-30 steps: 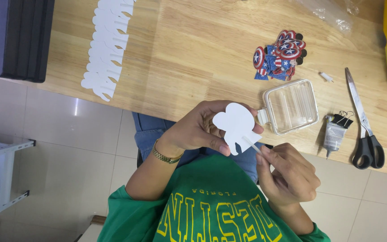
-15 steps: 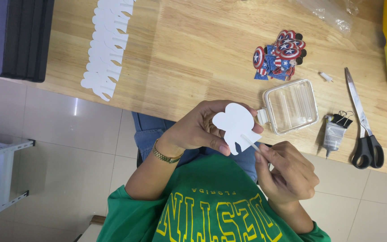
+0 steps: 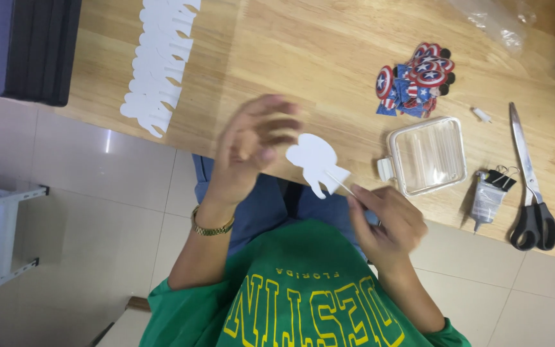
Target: Gluing small sticks to the back of paper cutouts to create craft items.
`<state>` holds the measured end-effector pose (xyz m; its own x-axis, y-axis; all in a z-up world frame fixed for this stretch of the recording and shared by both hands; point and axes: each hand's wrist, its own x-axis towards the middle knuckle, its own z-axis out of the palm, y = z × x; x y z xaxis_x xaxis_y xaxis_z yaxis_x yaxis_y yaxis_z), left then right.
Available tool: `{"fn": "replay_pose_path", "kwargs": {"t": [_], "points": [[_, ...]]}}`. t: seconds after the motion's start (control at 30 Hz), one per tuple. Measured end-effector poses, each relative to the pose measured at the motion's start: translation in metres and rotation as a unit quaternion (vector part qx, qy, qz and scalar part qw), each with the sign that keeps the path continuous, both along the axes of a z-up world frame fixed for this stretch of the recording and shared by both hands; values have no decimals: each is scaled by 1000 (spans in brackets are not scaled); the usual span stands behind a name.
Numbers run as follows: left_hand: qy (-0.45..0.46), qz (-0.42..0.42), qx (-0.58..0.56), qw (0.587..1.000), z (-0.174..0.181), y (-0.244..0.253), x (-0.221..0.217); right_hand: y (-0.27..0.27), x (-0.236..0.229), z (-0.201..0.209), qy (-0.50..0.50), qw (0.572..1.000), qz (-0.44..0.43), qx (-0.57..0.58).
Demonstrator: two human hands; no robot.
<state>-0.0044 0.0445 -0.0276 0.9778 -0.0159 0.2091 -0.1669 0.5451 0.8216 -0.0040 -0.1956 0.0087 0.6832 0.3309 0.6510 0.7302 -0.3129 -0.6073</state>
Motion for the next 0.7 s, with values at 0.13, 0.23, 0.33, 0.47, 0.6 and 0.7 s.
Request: {"fn": "replay_pose_path", "kwargs": {"t": [0.13, 0.23, 0.33, 0.47, 0.6, 0.7], "points": [[-87, 331, 440, 831, -7, 18, -18, 22, 12, -28, 15, 998, 2, -53], [-162, 271, 509, 801, -16, 13, -21, 30, 16, -33, 13, 990, -14, -140], [-169, 243, 536, 790, -31, 4, -25, 29, 20, -43, 25, 985, -10, -170], [-178, 235, 560, 774, -38, 3, -24, 26, 20, -46, 49, 981, -11, -190], [-169, 248, 565, 769, -29, 5, -20, 23, 21, -53, 68, 974, -24, -214], [-163, 244, 567, 769, -23, 5, -19, 28, 23, -54, 76, 973, -25, -217]]}}
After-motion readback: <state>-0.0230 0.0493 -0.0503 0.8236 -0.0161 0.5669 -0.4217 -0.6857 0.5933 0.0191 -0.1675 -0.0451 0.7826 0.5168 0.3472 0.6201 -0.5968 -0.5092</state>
